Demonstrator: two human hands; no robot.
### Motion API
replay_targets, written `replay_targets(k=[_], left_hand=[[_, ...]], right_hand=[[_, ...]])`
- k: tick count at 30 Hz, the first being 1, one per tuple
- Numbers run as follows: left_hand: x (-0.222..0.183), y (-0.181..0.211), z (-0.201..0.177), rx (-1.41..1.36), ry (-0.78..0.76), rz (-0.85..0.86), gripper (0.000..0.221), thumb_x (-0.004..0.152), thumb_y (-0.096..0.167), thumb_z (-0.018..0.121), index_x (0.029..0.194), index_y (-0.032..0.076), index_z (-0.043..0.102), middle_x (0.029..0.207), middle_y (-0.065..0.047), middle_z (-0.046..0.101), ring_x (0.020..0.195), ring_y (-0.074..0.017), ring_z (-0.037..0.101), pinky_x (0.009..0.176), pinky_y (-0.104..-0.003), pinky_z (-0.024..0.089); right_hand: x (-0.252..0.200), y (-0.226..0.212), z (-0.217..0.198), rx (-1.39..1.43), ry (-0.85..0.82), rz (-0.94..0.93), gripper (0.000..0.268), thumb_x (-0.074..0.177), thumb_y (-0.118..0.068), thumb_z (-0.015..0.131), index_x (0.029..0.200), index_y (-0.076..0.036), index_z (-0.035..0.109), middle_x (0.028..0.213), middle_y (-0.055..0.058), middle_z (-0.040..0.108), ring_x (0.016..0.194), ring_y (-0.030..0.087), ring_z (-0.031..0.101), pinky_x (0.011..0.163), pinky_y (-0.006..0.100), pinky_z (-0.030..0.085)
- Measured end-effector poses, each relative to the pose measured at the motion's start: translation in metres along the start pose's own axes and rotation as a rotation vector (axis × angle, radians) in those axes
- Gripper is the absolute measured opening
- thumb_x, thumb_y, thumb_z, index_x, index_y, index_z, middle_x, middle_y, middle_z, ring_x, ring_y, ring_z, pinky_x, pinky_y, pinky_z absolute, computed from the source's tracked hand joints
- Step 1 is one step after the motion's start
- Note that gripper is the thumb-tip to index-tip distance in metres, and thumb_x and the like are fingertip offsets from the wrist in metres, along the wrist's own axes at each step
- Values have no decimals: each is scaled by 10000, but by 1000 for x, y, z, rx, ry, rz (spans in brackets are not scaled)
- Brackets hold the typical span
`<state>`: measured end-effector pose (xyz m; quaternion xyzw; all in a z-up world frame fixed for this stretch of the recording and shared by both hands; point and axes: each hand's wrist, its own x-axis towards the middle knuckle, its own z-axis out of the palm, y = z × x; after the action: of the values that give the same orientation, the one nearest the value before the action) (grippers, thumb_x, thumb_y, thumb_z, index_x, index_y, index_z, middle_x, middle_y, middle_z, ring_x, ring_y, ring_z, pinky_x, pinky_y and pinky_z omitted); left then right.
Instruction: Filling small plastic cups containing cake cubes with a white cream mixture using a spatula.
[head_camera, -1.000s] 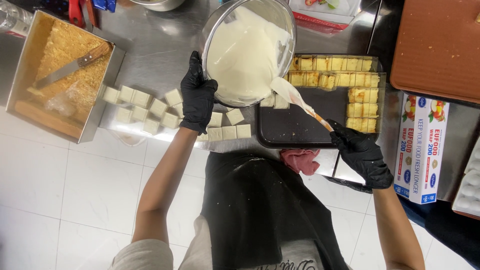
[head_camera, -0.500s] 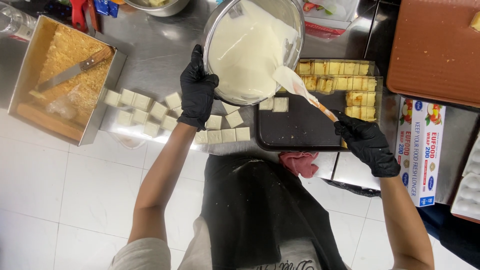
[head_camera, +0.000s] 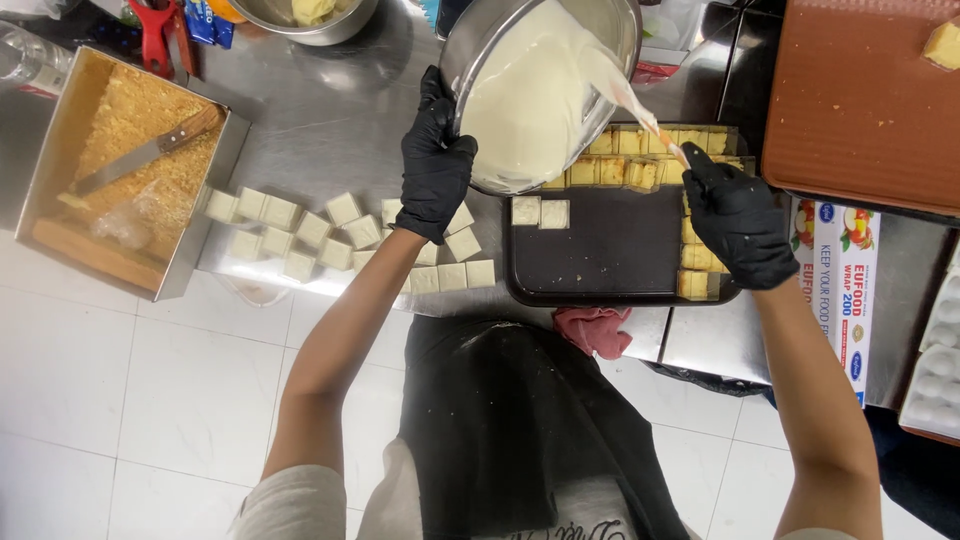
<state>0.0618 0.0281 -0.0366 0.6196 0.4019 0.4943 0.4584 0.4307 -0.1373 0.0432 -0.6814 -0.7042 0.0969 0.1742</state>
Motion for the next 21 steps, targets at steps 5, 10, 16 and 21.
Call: replay_targets(k=[5, 10, 16, 21], left_hand=[[0, -10, 15, 89, -23, 111, 665, 891, -182, 595, 1505, 67, 541, 1730, -113, 260, 1585, -218, 330, 1157, -291, 482], [-3, -9, 18, 6, -32, 120, 625, 895, -190, 581, 1470, 56, 572, 1734, -117, 220, 1615, -258, 235, 1259, -351, 433], [-4, -23, 16, 77, -15, 103, 606, 915, -175, 602, 1472, 62, 570, 1734, -119, 240, 1611, -256, 275, 1248, -336, 441], [-4, -19, 17, 112, 8, 87, 642, 911, -160, 606, 1505, 78, 558, 1734, -111, 248, 1555, -192, 400, 1052, -251, 520]], right_hand=[[5, 11, 26, -1, 26, 29, 393, 1056, -140, 645, 1448, -131, 660, 972, 215, 694, 806, 370, 672, 705, 447, 527], [-18, 30, 56, 150, -74, 35, 350, 1027, -159, 642, 1367, -95, 693, 1010, 203, 725, 840, 331, 700, 724, 400, 553], [-45, 27, 68, 356, -329, 487, 286, 1021, -318, 692, 1104, -59, 780, 883, 121, 776, 730, 190, 705, 719, 336, 543], [-64, 25, 72, 685, -206, 439, 308, 968, -279, 697, 1172, -51, 732, 861, 64, 762, 773, 132, 679, 709, 289, 537]])
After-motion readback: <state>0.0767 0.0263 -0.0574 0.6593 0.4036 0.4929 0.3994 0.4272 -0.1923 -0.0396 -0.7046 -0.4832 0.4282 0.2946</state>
